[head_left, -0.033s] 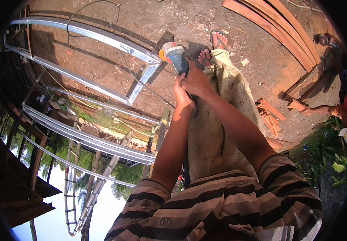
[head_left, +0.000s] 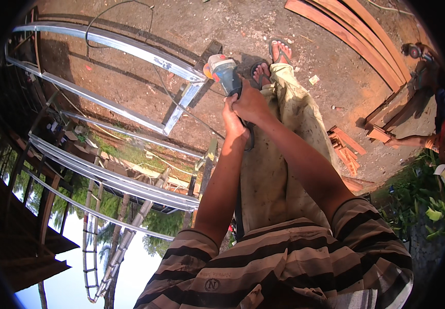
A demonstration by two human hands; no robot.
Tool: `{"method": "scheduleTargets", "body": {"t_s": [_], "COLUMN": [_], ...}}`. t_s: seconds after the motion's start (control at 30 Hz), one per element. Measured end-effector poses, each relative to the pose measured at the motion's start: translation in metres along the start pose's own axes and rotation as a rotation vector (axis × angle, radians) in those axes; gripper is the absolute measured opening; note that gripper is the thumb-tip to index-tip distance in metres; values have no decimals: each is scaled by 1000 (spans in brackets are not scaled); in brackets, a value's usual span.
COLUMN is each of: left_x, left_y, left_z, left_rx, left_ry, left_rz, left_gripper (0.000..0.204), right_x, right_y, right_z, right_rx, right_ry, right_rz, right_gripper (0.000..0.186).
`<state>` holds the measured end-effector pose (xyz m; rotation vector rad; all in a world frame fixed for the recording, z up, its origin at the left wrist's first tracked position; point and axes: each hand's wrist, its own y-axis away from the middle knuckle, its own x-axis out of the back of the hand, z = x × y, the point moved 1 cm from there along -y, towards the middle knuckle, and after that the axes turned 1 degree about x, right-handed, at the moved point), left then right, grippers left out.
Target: The person uses an angle grinder to smooth the edges and corners of a rectangular metal frame lying on the ground. The person repositions the frame to access different sections and continues grinding along the seams and edges.
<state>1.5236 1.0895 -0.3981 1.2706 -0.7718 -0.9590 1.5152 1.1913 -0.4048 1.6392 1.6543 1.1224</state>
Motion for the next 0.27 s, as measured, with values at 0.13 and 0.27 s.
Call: {"method": "scheduleTargets", "body": {"t_s": [0.13, 0.27], "left_x": [4, 4], "left_y": [-5, -8], "left_z": [0, -1], "left_rx": [-14, -8], "left_ry": [-22, -29], "left_rz": [-9, -4], "left_gripper": [32, 32], "right_x": [-1, 0], "right_y": [-2, -2], "right_z": [0, 1], "right_rx": [-16, -41], "right_ry": [26, 1], "right_rz": [-12, -22], "right_gripper": [55, 55]}}
